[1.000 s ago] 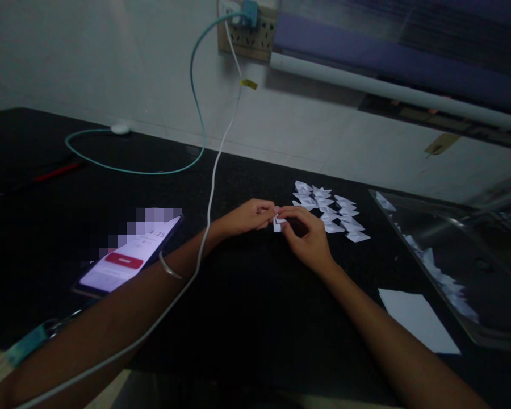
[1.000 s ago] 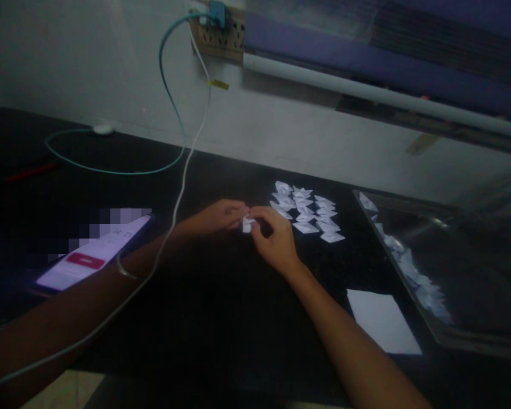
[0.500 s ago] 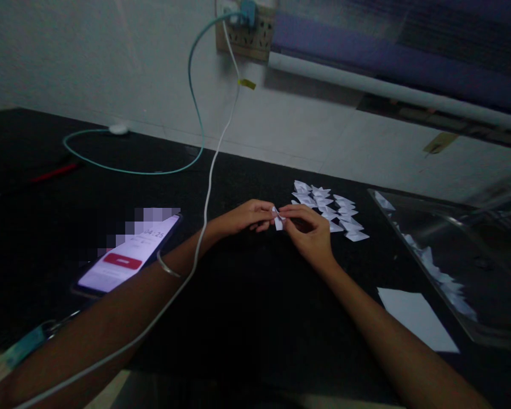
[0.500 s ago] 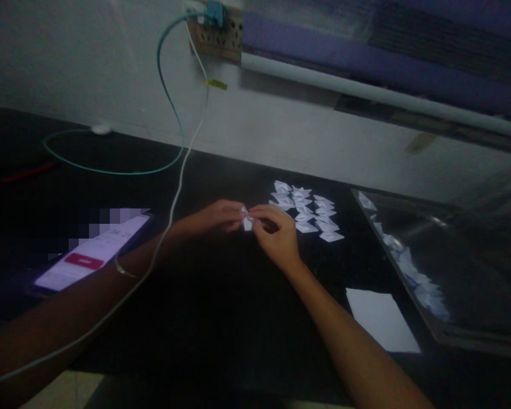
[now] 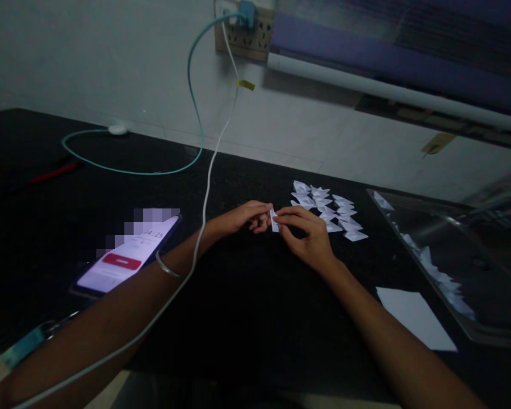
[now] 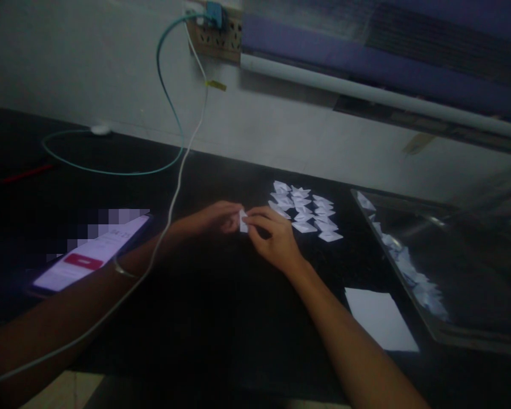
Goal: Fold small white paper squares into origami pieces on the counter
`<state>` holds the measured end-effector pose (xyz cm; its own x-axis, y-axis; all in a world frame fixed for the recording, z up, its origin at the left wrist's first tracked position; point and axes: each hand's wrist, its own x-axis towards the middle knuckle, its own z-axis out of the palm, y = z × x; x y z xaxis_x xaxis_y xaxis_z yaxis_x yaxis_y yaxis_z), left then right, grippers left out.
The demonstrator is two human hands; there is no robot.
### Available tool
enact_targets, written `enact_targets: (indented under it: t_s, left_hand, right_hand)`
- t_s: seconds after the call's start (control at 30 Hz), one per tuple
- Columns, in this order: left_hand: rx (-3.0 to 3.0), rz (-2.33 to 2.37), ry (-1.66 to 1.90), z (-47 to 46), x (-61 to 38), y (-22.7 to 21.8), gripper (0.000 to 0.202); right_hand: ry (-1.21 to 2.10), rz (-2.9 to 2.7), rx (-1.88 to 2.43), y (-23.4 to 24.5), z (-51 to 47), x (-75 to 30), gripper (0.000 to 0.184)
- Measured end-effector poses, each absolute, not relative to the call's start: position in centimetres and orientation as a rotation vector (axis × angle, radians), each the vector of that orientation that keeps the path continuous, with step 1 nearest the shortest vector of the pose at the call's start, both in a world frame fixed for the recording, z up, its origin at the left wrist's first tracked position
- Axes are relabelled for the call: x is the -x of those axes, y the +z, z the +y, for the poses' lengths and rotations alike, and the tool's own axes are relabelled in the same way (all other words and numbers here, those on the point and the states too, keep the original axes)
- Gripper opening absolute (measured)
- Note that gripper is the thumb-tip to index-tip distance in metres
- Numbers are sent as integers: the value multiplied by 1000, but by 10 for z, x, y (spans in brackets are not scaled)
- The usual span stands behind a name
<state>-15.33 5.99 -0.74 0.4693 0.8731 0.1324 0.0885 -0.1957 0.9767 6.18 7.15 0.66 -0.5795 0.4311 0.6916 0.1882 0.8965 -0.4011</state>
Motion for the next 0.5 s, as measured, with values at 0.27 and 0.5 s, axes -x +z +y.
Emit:
enact_targets:
  t_s: [0.27, 0.5]
  left_hand:
    - [-1744, 950, 877, 50, 149, 3, 43]
    - [-1773, 1019, 900, 51, 147, 3, 39]
  right_hand:
    - [374, -2220, 446, 6, 71, -62, 25]
    - [401, -2182, 455, 4, 73, -60, 23]
